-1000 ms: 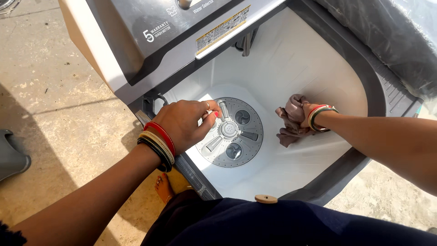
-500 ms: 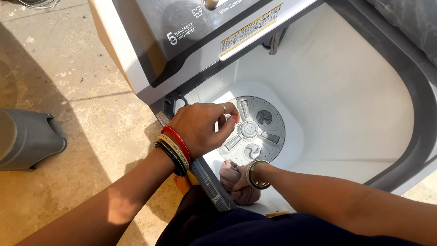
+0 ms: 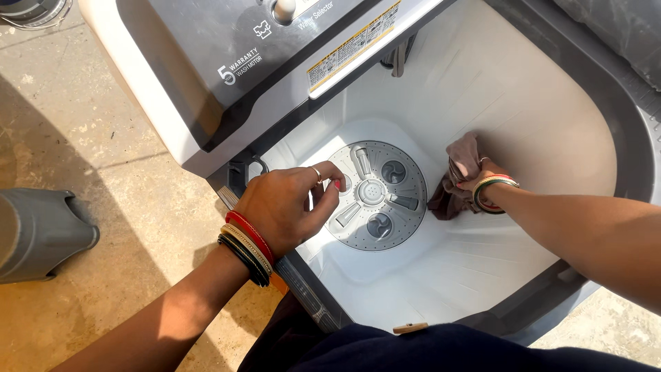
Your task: The person wipes the exterior and interior surfaces of a semi-automatic washing machine with a cloth, adjusts the control dials, and cleans the plastic covers.
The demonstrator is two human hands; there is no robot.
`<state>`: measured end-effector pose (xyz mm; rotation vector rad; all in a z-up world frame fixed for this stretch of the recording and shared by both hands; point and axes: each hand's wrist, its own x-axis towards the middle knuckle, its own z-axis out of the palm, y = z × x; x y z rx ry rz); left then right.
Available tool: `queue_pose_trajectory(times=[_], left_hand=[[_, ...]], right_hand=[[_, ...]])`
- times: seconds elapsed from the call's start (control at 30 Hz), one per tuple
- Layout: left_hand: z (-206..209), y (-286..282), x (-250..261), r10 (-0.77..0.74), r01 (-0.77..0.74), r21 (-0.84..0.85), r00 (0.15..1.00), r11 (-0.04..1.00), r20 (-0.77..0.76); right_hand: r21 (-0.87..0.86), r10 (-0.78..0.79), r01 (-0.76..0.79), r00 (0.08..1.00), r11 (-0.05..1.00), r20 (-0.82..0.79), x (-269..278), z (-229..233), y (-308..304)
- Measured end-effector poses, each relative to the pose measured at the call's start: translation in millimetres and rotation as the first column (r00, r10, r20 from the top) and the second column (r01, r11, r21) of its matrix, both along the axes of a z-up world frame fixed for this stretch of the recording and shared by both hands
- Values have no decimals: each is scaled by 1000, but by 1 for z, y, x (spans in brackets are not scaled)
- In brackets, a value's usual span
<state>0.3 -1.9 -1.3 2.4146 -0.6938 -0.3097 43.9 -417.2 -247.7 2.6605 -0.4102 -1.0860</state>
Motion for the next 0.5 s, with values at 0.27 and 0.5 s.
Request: queue_pose_trajectory(times=[0.27, 0.5], left_hand=[[4, 0, -1, 35, -35, 24, 999, 999, -6], [0, 0, -1, 38, -36, -25, 998, 999, 54]], right_hand=[[559, -156, 292, 948, 776, -278, -65, -62, 145], [621, -513, 754, 453, -216, -729, -59, -31, 195]])
